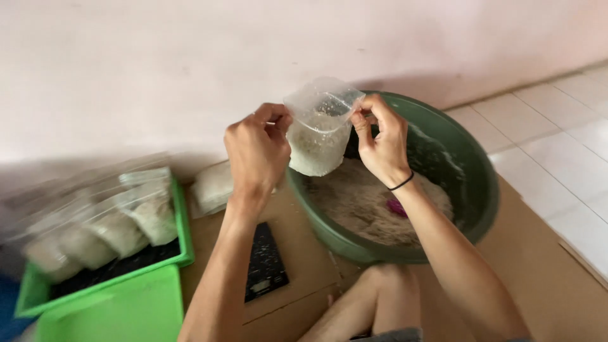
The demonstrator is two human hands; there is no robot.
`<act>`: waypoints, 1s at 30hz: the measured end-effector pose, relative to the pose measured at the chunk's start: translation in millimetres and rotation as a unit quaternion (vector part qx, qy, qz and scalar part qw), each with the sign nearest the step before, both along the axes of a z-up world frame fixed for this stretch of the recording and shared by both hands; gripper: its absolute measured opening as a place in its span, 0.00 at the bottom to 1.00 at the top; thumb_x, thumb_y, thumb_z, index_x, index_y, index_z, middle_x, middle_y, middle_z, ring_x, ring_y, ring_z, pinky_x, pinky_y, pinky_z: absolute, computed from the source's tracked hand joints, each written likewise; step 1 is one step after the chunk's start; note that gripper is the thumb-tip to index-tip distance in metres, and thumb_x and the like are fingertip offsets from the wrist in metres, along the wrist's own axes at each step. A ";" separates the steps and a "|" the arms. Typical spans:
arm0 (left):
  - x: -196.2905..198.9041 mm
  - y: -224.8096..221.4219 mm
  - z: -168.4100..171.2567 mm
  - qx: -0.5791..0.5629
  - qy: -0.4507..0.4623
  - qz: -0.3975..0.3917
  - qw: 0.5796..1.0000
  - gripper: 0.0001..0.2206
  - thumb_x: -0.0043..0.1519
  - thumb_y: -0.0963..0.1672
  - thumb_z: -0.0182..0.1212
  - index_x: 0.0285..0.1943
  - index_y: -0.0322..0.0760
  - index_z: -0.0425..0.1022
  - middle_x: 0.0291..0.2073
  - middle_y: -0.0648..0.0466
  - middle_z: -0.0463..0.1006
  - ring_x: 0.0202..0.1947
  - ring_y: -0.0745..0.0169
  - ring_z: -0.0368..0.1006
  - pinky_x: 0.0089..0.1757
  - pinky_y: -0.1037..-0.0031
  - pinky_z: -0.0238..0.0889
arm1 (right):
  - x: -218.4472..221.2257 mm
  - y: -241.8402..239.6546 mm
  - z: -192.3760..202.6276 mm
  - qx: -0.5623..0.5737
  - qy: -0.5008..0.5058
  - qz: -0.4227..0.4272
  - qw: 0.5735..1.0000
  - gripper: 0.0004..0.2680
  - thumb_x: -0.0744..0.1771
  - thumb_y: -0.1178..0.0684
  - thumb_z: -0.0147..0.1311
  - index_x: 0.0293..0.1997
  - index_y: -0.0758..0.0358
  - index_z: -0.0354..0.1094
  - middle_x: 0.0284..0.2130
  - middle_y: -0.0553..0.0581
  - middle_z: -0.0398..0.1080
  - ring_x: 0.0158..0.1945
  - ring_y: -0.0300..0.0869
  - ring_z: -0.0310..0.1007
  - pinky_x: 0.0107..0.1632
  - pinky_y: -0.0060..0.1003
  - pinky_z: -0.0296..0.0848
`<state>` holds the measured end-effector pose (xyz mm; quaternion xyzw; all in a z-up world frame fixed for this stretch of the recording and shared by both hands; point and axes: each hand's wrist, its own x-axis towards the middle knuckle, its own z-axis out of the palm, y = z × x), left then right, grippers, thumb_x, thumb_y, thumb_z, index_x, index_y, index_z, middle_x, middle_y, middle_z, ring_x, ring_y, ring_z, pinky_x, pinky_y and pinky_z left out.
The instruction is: A person manually fills small plastic bags with a granular substance from a large tub, weighs each bag on a digital scale for accuracy, and then places the finished bags into a tray.
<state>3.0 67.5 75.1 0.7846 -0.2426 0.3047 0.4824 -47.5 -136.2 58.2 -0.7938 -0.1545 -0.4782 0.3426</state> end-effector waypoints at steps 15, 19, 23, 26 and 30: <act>-21.6 167.0 -177.2 0.073 0.170 0.121 0.975 0.03 0.54 0.42 0.65 0.33 0.49 0.80 0.24 0.55 0.82 0.29 0.48 0.79 0.33 0.57 0.71 | 32.6 149.4 -187.3 -0.016 0.179 0.097 0.979 0.03 0.65 0.60 0.56 0.34 0.55 0.71 0.26 0.54 0.73 0.34 0.50 0.76 0.38 0.40 0.75; -24.7 172.6 -239.8 0.051 0.213 0.112 0.969 0.05 0.53 0.41 0.67 0.34 0.49 0.80 0.26 0.57 0.83 0.29 0.52 0.80 0.34 0.63 0.72 | 32.4 153.8 -249.8 0.015 0.216 0.114 0.970 0.04 0.65 0.61 0.57 0.33 0.55 0.72 0.26 0.52 0.74 0.33 0.47 0.77 0.41 0.37 0.75; -24.7 170.3 -275.4 0.050 0.225 0.097 0.968 0.05 0.55 0.40 0.66 0.34 0.47 0.81 0.25 0.57 0.83 0.28 0.52 0.80 0.33 0.66 0.73 | 36.0 148.1 -292.8 0.007 0.235 0.103 0.966 0.04 0.65 0.61 0.57 0.35 0.56 0.72 0.27 0.53 0.74 0.35 0.48 0.77 0.42 0.39 0.75; -20.3 167.9 -304.1 0.057 0.223 0.088 0.969 0.04 0.56 0.41 0.65 0.35 0.48 0.80 0.24 0.58 0.82 0.27 0.54 0.79 0.32 0.68 0.72 | 37.8 139.3 -319.9 -0.005 0.247 0.098 0.964 0.03 0.65 0.61 0.57 0.36 0.56 0.72 0.28 0.54 0.74 0.35 0.49 0.77 0.43 0.39 0.75; -21.1 161.8 -303.9 0.060 0.215 0.068 0.972 0.04 0.59 0.41 0.64 0.36 0.49 0.81 0.23 0.60 0.81 0.26 0.59 0.79 0.32 0.73 0.72 | 31.9 134.0 -298.3 -0.002 0.256 0.105 0.961 0.03 0.67 0.60 0.54 0.39 0.57 0.71 0.29 0.56 0.74 0.35 0.50 0.77 0.44 0.41 0.74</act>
